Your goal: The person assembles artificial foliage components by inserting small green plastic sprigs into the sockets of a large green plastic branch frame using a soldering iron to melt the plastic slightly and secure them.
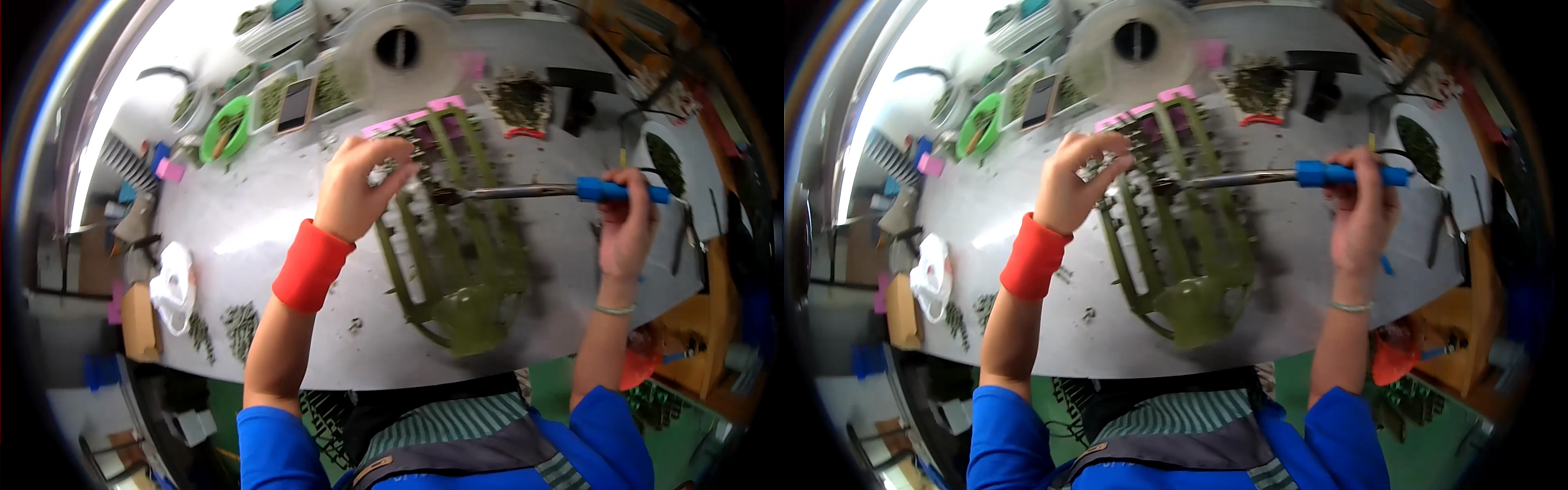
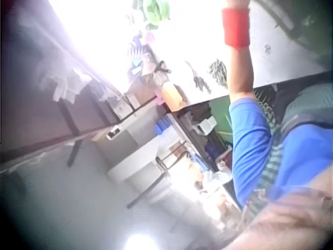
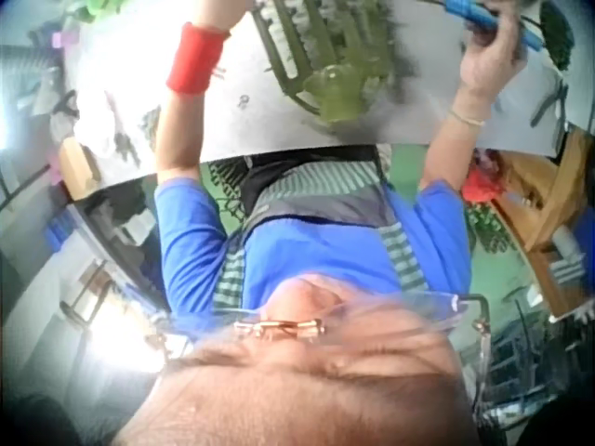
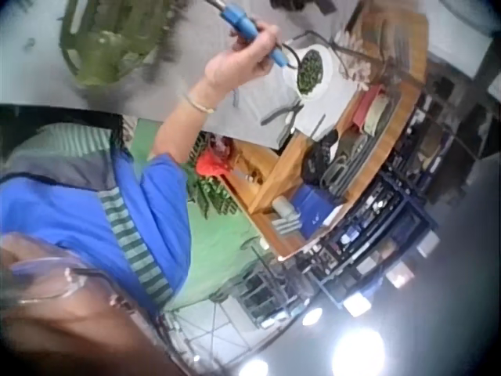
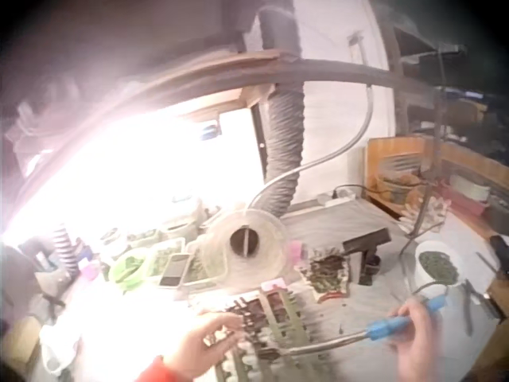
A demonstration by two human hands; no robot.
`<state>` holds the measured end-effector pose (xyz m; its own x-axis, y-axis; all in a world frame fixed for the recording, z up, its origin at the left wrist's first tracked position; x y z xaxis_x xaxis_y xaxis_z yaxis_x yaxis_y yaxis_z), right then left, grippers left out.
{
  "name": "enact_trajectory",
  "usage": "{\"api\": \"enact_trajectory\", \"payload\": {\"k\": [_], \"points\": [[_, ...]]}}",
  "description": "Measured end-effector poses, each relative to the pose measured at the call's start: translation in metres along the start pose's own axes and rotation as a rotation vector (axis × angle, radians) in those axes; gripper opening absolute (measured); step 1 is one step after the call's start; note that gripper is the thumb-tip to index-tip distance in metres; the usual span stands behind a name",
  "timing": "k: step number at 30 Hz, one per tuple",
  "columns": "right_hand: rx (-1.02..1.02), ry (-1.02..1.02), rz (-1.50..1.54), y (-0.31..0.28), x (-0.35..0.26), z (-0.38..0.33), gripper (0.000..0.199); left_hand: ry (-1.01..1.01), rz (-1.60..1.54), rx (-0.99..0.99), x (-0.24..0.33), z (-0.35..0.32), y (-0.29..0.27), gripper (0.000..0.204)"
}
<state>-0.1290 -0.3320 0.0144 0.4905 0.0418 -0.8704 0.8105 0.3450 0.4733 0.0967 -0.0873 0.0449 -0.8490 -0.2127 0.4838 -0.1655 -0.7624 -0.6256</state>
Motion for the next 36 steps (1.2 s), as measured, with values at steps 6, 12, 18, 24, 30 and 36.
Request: {"api": "enact_trajectory", "payload": {"k": [6,12,18,24,30,36], "points": [[-0.008,0.005,-0.024,-0.001,-0.010,-0.006,0.020,-0.367,0.252,-0.096,-0.062,-0.071,-0.098,0.011],[-0.046,0.027,-0.053,0.005,-0.010,-0.011,0.021,-0.217,0.507,-0.308,-0.068,-0.162,-0.109,0.036],[-0.056,0.018,-0.051,0.008,-0.015,-0.016,0.020,-0.151,0.645,-0.205,-0.073,-0.174,-0.096,0.039],[-0.063,0.039,-0.047,0.005,-0.019,-0.019,0.017,-0.140,0.643,-0.110,-0.089,-0.175,-0.101,0.032],[-0.060,0.015,-0.028,0.003,-0.019,-0.018,0.016,-0.460,-0.015,0.100,-0.019,-0.095,-0.062,0.025],[-0.046,0.019,0.000,0.001,-0.014,-0.014,0.017,-0.379,-0.277,0.002,0.035,-0.038,-0.009,0.019]]}}
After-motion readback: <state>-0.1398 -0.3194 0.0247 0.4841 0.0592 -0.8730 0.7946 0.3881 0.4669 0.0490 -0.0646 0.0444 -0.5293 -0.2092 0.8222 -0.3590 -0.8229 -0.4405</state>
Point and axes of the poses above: each hand's wrist, its own z-axis towards the middle knuckle, its own y-axis out of the palm, x = y × z, the point moved 2 cm from there along z, towards the middle knuckle, and after that the axes turned 11 degrees about x, right-handed, at the moved point
